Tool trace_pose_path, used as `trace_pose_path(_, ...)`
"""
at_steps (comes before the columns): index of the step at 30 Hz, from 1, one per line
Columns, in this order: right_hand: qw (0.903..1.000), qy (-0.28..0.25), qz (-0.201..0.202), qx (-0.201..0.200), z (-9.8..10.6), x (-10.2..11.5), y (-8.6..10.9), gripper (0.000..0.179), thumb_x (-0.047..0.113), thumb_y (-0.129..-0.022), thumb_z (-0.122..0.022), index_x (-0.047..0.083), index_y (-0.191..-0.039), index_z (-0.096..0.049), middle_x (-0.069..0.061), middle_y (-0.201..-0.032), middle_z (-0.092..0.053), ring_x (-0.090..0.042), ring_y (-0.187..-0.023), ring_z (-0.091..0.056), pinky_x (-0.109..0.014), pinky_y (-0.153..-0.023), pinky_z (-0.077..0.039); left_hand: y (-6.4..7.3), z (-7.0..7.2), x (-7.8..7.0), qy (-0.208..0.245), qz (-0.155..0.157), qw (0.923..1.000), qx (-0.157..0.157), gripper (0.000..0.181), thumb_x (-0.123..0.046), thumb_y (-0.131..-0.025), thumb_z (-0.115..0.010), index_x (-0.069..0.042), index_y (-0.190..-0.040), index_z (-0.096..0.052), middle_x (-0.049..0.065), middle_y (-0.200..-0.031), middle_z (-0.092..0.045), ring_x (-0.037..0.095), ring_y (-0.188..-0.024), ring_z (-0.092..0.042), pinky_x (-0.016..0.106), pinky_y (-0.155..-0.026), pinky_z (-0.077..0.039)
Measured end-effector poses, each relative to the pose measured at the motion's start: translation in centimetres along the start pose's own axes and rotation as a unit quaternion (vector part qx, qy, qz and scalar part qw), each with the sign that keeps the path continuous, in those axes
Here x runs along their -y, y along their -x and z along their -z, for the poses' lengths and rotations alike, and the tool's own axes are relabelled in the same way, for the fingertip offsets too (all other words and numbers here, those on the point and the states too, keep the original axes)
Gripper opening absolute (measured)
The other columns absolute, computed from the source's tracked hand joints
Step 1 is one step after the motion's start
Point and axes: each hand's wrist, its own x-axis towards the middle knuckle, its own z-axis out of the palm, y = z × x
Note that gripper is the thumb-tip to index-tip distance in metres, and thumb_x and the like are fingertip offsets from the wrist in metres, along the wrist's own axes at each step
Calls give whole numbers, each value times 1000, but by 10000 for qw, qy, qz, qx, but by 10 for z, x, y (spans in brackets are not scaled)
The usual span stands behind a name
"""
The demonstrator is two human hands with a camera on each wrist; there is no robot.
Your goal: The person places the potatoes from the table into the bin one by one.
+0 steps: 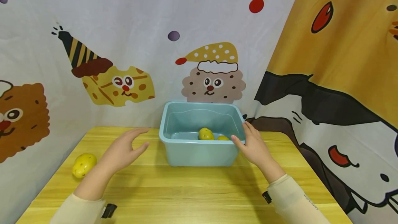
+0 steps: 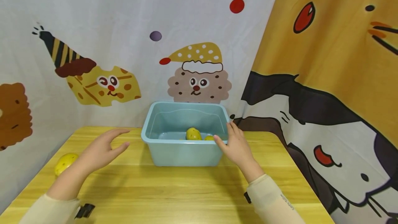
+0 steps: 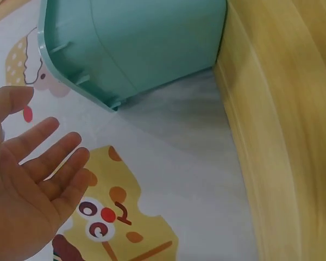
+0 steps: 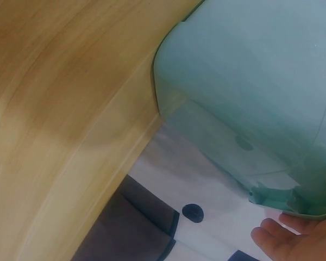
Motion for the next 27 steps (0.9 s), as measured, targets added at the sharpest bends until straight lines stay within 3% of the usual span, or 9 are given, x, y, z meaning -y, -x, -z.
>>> trace_pose_path(14,10000,-4,-7,-3,-2,-1,-1,88,61,-100,-45,-6,-154,-28,-25,-161,-23,-49,-143,-26,-68,-110,-27,14,5,12,-17,341,9992,-229,50,-31,-100,-62,1,-138,-56,27,-139,-54,49,-127,-49,64,-102,-39)
trace_pose_path(27,10000,-84,-7,-9,-1,1,1,88,61,-100,-44,-6,-155,-26,-25,-161,-21,-49,-144,-24,-69,-110,-28,31,17,36,-146,1148,9931,-176,63,-45,-103,-51,1,-146,-46,31,-145,-45,54,-126,-45,68,-97,-40)
